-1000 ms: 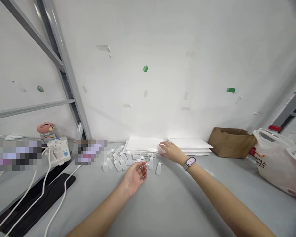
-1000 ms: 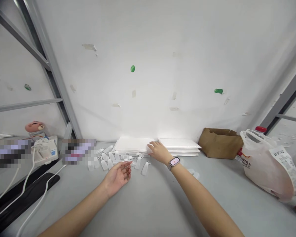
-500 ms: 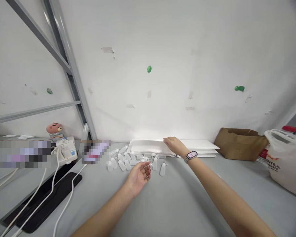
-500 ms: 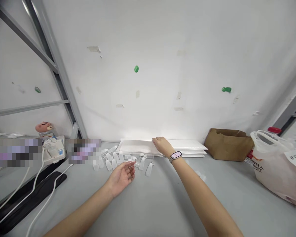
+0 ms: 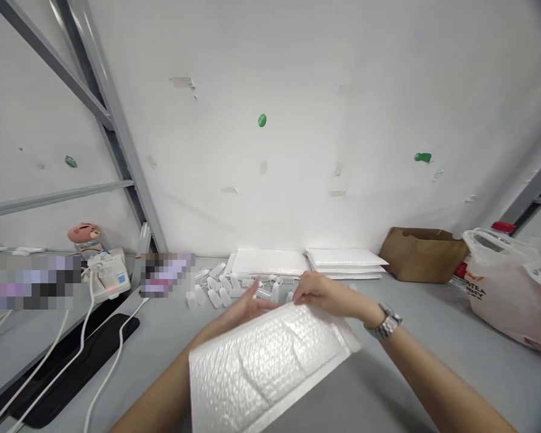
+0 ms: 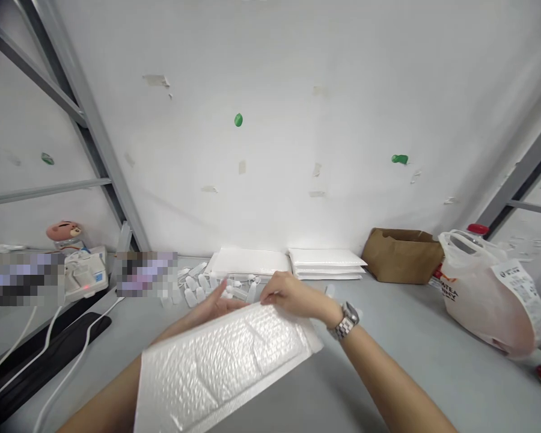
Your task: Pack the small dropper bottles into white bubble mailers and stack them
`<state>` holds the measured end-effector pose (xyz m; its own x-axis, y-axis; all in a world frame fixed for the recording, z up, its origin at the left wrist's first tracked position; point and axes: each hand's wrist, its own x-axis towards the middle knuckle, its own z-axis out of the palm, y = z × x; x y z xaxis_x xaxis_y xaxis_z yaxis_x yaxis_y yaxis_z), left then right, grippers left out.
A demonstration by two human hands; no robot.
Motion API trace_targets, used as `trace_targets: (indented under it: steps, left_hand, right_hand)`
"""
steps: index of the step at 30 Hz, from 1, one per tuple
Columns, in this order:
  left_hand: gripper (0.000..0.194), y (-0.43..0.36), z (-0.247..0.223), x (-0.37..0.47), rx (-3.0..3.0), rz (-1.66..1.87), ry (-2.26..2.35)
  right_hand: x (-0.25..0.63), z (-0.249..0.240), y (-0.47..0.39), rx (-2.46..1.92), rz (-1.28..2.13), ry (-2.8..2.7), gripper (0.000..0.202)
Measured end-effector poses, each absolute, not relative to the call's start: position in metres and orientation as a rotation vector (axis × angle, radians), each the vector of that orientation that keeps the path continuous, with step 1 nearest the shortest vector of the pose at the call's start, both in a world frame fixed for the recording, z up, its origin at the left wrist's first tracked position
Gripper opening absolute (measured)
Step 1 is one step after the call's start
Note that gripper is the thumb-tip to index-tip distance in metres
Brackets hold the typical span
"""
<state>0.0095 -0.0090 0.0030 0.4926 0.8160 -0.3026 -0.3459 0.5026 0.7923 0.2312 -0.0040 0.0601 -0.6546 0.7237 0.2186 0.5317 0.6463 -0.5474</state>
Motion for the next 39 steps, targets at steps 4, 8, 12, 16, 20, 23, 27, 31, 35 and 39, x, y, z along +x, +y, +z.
trace_targets:
  steps: [4,8,12,16,20,23,27,31,35,39]
  left_hand:
    - [0.026,-0.023,-0.002,0.016,1.143,0.413,0.694]
    - [0.026,-0.031,-0.012,0.023,1.186,0.424,0.746]
    - [0.041,-0.023,-0.013,0.023,1.067,0.576,0.738]
    - [0.045,-0.014,-0.013,0.020,0.955,0.668,0.780]
    - [0.045,-0.012,-0.014,0.020,0.955,0.739,0.919]
    - [0.044,-0.010,-0.016,0.019,0.986,0.806,1.014]
    - [0.040,-0.006,-0.024,0.018,0.990,0.880,1.064]
    - [0.041,-0.006,-0.030,0.021,0.944,0.962,1.001]
    - [0.040,-0.007,-0.033,0.024,0.904,1.029,1.015]
    - [0.035,-0.008,-0.035,0.026,0.828,1.018,1.044]
  right_hand:
    - [0.216,0.037,-0.029,-0.928,0.421,-2.517,0.019]
    - [0.244,0.023,-0.020,-1.078,0.324,-2.162,0.029]
    - [0.319,0.016,-0.006,-1.854,0.281,-1.785,0.029]
    - [0.375,0.008,-0.012,-2.200,0.427,-1.752,0.031]
    - [0.378,0.003,-0.023,-2.289,0.560,-1.782,0.038]
    - [0.363,0.000,-0.022,-2.262,0.605,-1.854,0.037]
    - [0.340,-0.006,-0.016,-2.167,0.579,-1.934,0.034]
    - [0.318,-0.011,-0.013,-2.012,0.519,-2.029,0.029]
    - [0.299,-0.016,-0.014,-1.874,0.457,-2.096,0.027]
    - [0.291,-0.019,-0.016,-1.798,0.379,-2.125,0.024]
